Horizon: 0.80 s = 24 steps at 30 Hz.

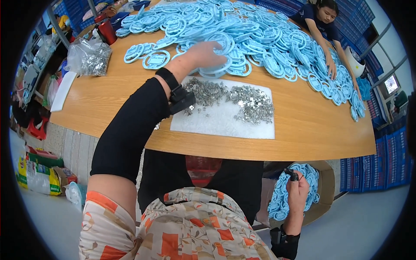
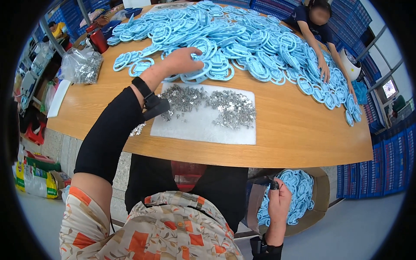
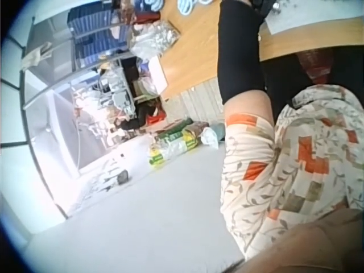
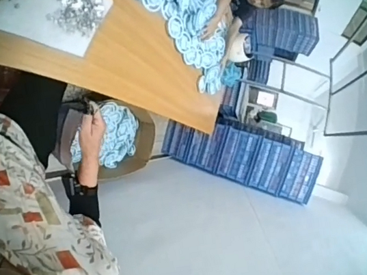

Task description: The person picks up a blue plastic steering wheel and inserts two metal contacts into the battery compartment, using a small tool to press them into place. After completing the assembly, they place the wheel into a box and reach for another one.

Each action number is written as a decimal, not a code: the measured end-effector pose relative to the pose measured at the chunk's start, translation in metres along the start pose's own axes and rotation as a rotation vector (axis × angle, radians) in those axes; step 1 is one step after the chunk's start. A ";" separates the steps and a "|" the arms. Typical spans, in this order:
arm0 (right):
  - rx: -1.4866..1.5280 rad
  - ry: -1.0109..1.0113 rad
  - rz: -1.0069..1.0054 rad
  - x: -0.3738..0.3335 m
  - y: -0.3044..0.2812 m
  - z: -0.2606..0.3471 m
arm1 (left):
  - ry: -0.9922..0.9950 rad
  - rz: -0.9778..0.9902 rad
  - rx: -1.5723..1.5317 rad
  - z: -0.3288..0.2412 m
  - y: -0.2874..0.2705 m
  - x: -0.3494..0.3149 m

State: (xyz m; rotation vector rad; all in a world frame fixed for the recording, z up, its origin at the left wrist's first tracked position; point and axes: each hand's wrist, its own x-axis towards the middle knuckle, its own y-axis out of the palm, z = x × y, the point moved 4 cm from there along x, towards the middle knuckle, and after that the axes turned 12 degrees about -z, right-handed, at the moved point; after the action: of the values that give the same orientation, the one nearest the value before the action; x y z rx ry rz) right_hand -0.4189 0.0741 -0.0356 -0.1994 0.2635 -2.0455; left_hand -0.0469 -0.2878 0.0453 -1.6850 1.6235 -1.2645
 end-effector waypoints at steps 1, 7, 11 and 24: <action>0.057 -0.001 0.055 -0.001 0.010 0.007 | -0.020 -0.041 -0.094 0.007 -0.005 0.003; 0.202 -0.050 0.292 0.000 0.079 0.068 | 0.130 -0.113 -0.312 -0.049 -0.047 -0.067; 0.421 0.151 0.251 0.017 0.128 0.091 | 0.466 -0.204 -0.355 -0.094 -0.039 -0.144; 0.334 0.462 0.781 -0.021 0.188 0.073 | -0.460 0.220 -1.135 -0.029 -0.004 -0.270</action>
State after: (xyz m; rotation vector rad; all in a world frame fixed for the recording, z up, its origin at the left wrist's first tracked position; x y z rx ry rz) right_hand -0.2313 -0.0010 -0.0169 0.5193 0.2280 -1.2990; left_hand -0.0342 -0.0232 -0.0152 -2.0352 2.2623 0.2976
